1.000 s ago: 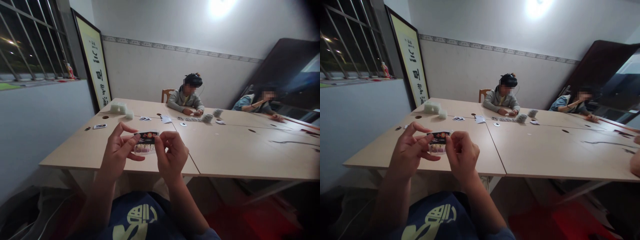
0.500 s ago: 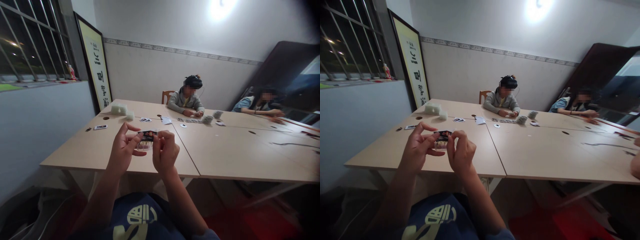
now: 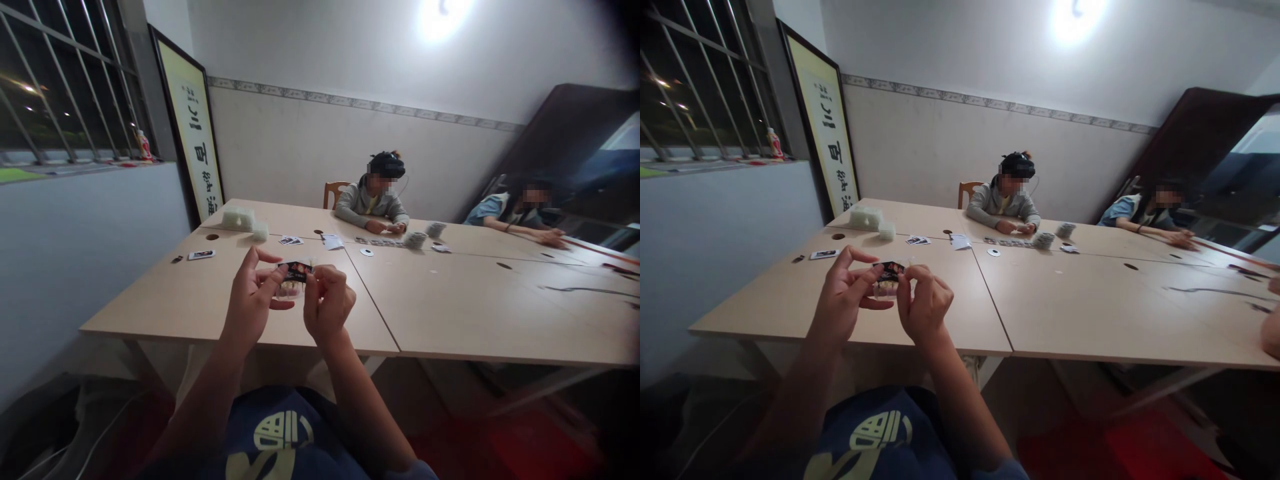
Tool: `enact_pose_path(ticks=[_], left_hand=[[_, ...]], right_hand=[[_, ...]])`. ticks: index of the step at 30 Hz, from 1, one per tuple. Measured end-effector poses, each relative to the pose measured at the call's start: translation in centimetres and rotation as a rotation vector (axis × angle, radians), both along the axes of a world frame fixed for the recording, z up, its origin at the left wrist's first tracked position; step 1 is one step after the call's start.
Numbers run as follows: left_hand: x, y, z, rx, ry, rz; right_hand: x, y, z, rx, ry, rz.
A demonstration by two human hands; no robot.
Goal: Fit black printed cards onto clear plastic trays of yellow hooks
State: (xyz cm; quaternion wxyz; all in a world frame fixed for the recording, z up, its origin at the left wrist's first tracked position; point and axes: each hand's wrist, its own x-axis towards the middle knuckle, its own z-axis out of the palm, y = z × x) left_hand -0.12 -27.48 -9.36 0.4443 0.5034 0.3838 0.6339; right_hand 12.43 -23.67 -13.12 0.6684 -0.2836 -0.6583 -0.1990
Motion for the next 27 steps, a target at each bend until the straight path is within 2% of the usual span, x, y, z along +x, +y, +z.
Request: enact_pose_path(ticks=[7, 12, 18, 27], left_hand=[[0.1, 0.1, -0.4, 0.021, -0.023, -0.015], [0.0, -0.2, -0.5, 0.061, -0.046, 0.008], [0.1, -0.9, 0.1, 0.086, -0.059, 0.012], [0.3, -1.4, 0.2, 0.101, -0.040, 0.011]], right_hand=[[0.0, 0.3, -0.4, -0.016, 0.075, 0.039], [-0.4, -0.7, 0.5, -0.146, 0.228, 0.077], [-0.4, -1.9, 1.6, -0.406, 0.444, 0.346], [-0.3, -2.3, 2.1, -0.438, 0.507, 0.440]])
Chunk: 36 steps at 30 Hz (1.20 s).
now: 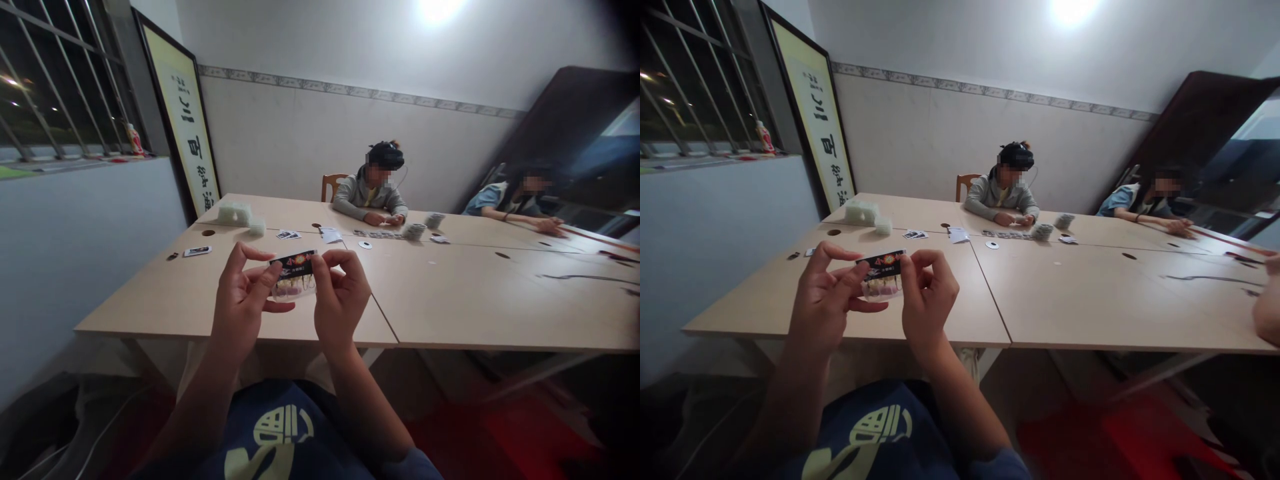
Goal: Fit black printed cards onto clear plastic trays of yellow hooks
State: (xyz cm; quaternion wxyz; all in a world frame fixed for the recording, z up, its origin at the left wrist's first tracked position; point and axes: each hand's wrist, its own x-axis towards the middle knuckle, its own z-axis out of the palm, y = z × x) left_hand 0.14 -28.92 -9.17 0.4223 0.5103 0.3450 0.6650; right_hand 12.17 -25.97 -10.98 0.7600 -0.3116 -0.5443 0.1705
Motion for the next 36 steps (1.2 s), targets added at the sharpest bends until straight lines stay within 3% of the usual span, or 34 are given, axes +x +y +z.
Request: enact_pose_path(ticks=[23, 32, 36], left_hand=[[-0.13, 0.23, -0.07, 0.004, -0.016, -0.031], [-0.34, -0.02, 0.23, -0.020, 0.031, -0.043], [-0.12, -0.16, 0.42, 0.028, 0.086, 0.036]], right_hand=[[-0.19, 0.08, 0.63, -0.106, 0.063, 0.036], [0.37, -0.60, 0.99, -0.148, 0.158, 0.194], [0.53, -0.82, 0.88, -0.175, 0.125, 0.291]])
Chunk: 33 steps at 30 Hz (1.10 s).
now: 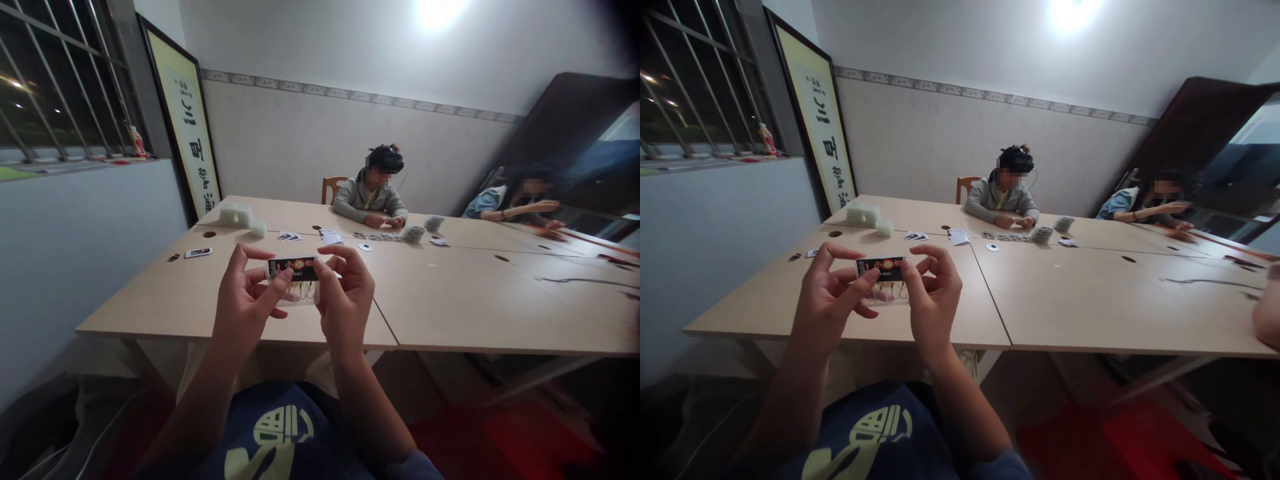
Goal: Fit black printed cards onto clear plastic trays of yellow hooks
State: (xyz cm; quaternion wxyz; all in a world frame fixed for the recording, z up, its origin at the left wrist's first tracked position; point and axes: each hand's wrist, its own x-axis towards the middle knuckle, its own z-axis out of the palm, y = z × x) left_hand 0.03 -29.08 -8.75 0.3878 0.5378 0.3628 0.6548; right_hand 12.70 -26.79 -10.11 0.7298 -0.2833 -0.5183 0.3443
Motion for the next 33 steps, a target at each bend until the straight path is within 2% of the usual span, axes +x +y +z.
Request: enact_pose_path(ticks=[4, 10, 19, 27, 33], left_hand=[[0.2, 0.1, -0.2, 0.059, 0.054, 0.118], [-0.1, 0.3, -0.5, 0.093, 0.073, 0.182], [-0.5, 0.4, -0.4, 0.044, -0.033, 0.069], [-0.5, 0.2, -0.2, 0.027, 0.000, 0.077], [-0.6, 0.4, -0.3, 0.020, 0.024, 0.087]], right_hand=[[-0.3, -0.4, -0.3, -0.027, -0.009, 0.082], [-0.8, -0.9, -0.3, -0.027, -0.033, 0.108], [-0.9, -0.8, -0.4, 0.005, -0.085, 0.086], [-1.2, -0.6, -0.2, 0.023, -0.132, 0.006], [-0.9, -0.6, -0.3, 0.003, -0.104, 0.040]])
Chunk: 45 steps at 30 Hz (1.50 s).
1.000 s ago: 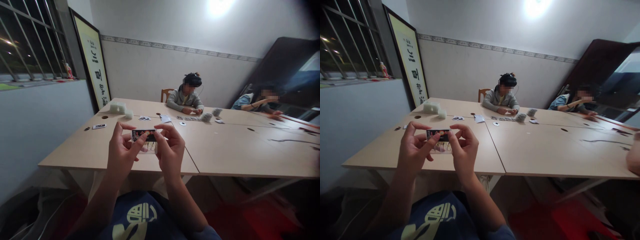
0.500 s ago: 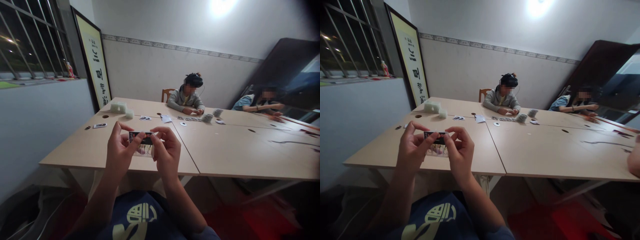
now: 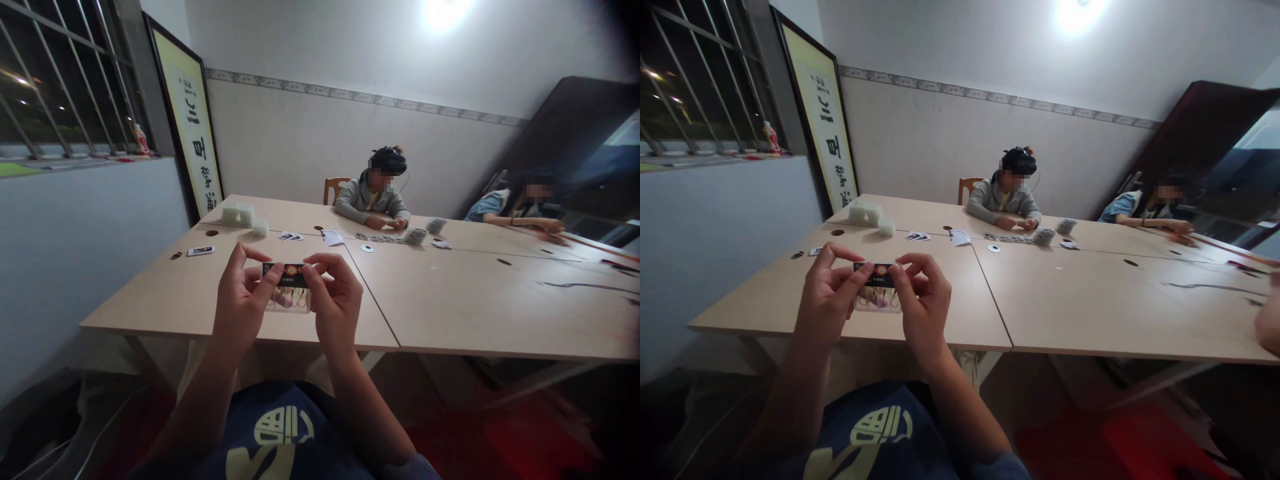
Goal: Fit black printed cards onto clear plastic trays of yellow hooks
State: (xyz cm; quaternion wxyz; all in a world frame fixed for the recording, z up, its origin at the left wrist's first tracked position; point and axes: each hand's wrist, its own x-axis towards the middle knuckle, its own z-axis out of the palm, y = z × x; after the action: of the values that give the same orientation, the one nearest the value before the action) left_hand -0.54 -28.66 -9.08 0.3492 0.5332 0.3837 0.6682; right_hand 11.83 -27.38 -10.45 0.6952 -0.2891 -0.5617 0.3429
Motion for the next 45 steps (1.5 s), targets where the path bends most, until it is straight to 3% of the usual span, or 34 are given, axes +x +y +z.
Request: enact_pose_path(ticks=[6, 16, 24, 30, 39, 45], left_hand=[[-0.2, 0.0, 0.0, 0.031, 0.007, 0.018], [-0.4, 0.6, -0.5, -0.031, 0.013, -0.066], [-1.8, 0.7, 0.2, -0.040, 0.063, -0.178], [-2.6, 0.5, 0.3, -0.062, -0.003, -0.323], [-3.0, 0.0, 0.2, -0.063, -0.001, -0.364], [-3.2, -0.2, 0.1, -0.042, 0.011, -0.376]], right_hand=[[0.5, 0.2, -0.5, 0.006, -0.072, -0.036], [0.9, 0.4, -0.9, -0.026, -0.084, 0.006], [1.2, 1.0, -0.8, -0.033, -0.018, 0.044], [1.3, 0.4, -0.2, 0.016, -0.014, -0.022], [0.5, -0.1, -0.2, 0.017, -0.078, -0.139], [1.0, -0.6, -0.1, -0.023, -0.018, 0.022]])
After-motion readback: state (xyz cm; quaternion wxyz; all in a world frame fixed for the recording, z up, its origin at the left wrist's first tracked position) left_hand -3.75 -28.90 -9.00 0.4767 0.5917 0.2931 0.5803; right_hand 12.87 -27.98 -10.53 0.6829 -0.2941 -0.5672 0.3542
